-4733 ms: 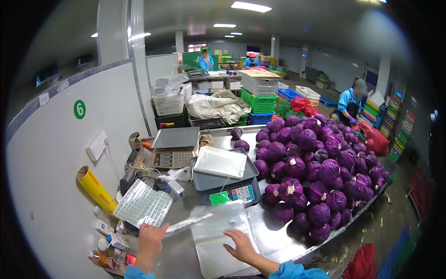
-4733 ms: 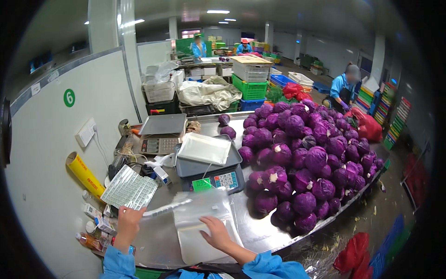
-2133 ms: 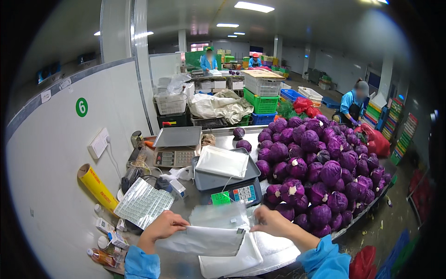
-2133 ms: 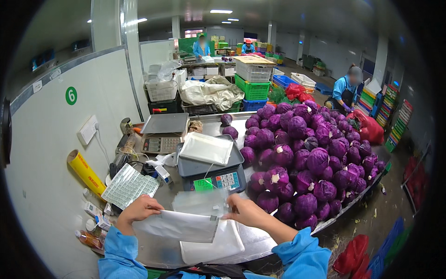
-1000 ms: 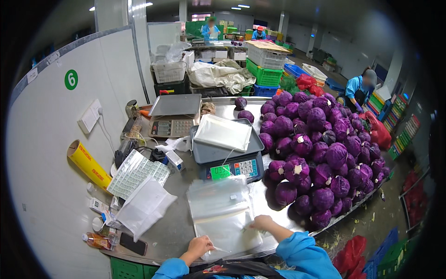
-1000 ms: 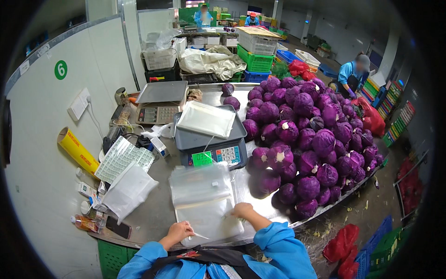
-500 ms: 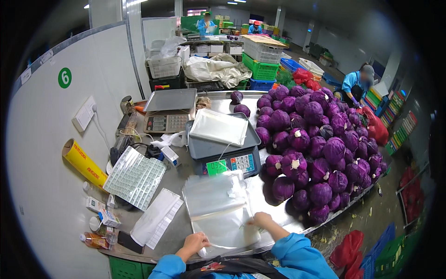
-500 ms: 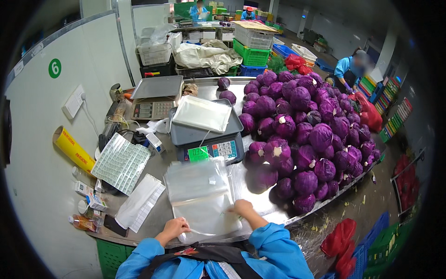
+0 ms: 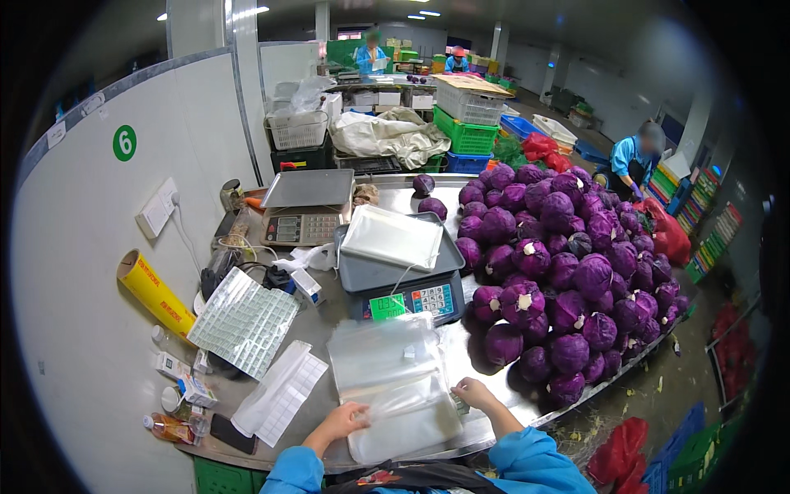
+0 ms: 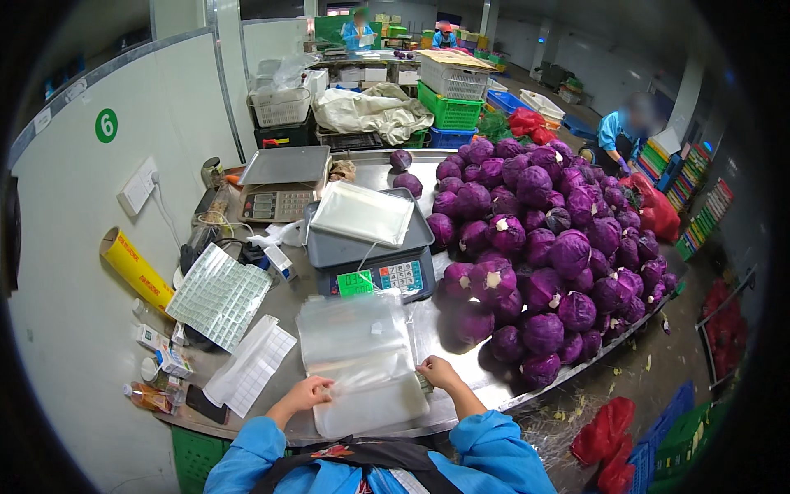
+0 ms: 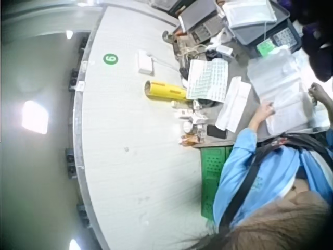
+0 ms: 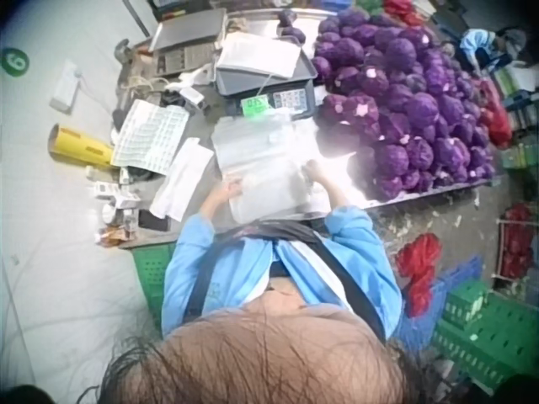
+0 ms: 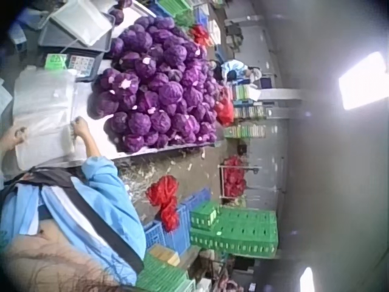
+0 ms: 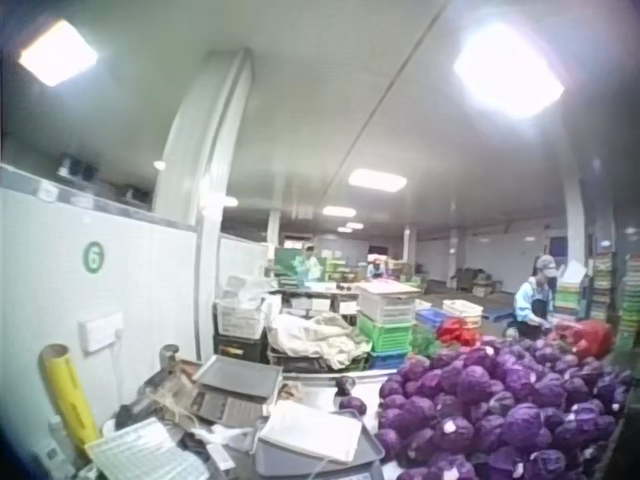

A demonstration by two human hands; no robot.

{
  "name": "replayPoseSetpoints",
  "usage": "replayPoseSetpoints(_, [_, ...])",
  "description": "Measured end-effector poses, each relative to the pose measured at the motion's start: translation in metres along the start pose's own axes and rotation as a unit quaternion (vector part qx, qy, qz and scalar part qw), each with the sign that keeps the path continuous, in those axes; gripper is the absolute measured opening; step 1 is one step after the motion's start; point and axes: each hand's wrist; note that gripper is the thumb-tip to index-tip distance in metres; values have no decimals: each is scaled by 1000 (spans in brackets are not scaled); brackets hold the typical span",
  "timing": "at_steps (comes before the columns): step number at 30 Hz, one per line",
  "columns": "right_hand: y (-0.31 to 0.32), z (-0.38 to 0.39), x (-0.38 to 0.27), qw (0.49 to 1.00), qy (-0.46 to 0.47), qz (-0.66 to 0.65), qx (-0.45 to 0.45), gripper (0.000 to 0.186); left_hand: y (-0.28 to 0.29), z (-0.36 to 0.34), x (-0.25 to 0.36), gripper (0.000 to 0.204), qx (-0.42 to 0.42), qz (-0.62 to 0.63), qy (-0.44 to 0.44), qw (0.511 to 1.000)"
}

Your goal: The person repeatedly peels individual labels from a sheet and applies them to clear plastic bags on a table. The person handles label sheets and plastic bags one at a time, placing each label onto a bag without visible weighing or packing of cabbages.

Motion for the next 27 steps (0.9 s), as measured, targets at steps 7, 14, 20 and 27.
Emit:
replayPoseSetpoints(7, [24,8,29,978,-86,-181,60,23,-10,18,17,18,-57,-216,-59,973])
replayPoseSetpoints(14, [32,17,24,955,-83,-271,86,20,0,1,40,26,-18,-200,93,975])
replayPoseSetpoints(20, [30,17,19,952,-77,-281,89,18,-14,-8,-22,23,-74,22,145,986])
replayPoseSetpoints(27, [12,5,31,968,-40,-243,40,18,26,-19,7,12,247,355,218,875])
Point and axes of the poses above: each hand's wrist, its own z-axis away from the middle knuckle, its own y-axis out of the back of the hand, x = y × z, and after that the axes turned 8 degrees about -y, right-handed
